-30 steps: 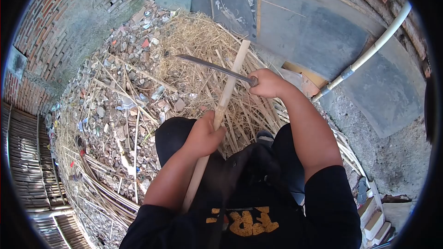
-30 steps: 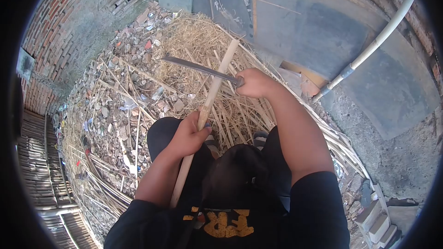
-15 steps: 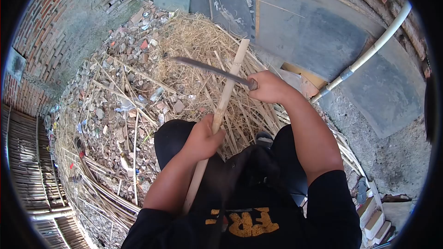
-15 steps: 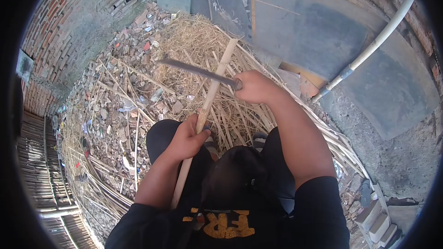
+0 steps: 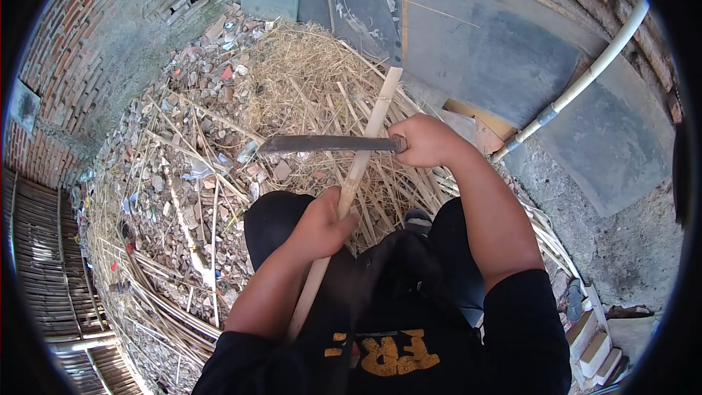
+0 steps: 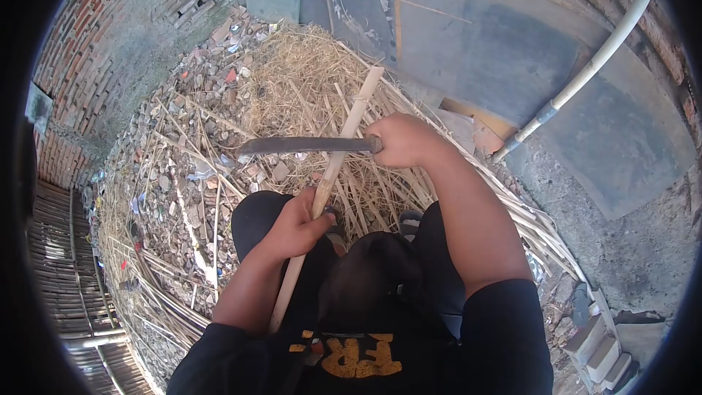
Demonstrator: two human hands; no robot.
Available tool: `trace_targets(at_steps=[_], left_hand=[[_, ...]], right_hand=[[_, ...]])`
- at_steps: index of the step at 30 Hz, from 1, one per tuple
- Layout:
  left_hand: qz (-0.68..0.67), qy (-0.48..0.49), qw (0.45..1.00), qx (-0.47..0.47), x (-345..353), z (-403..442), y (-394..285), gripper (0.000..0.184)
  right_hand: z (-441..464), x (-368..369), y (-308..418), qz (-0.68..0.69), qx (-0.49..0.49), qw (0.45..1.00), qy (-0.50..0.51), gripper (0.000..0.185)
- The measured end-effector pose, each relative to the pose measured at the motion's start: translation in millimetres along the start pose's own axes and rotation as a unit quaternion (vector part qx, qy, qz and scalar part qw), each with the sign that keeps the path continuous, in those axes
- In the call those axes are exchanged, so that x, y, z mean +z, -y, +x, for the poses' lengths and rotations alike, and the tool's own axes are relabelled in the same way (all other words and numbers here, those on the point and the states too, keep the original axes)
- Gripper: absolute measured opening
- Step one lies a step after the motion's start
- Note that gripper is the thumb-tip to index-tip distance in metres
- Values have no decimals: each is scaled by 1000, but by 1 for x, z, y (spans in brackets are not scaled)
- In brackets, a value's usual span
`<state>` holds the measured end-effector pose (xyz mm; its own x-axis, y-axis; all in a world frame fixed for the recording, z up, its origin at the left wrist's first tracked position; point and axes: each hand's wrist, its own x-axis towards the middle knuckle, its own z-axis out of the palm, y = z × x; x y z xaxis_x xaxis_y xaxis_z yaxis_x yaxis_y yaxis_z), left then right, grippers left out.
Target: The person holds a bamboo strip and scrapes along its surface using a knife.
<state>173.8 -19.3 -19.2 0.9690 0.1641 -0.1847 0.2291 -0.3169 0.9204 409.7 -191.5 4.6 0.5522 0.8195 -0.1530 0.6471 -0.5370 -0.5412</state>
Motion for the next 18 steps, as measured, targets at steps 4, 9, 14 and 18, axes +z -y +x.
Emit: trace_targets(at_steps=[4, 9, 14, 18], left_hand=[[27, 13, 999, -19, -3, -2, -8, 29], [-8, 12, 1000, 2, 1, 2, 9, 29], [9, 41, 999, -14, -2, -7, -2, 27], [26, 37, 999, 14, 1, -2, -1, 28]], right_hand=[[19, -2, -59, 78, 77, 990, -87, 27], [2, -2, -17, 6, 17, 999, -51, 25], [5, -18, -42, 77, 98, 991, -47, 34], [10, -5, -70, 51, 90, 981, -161, 40]])
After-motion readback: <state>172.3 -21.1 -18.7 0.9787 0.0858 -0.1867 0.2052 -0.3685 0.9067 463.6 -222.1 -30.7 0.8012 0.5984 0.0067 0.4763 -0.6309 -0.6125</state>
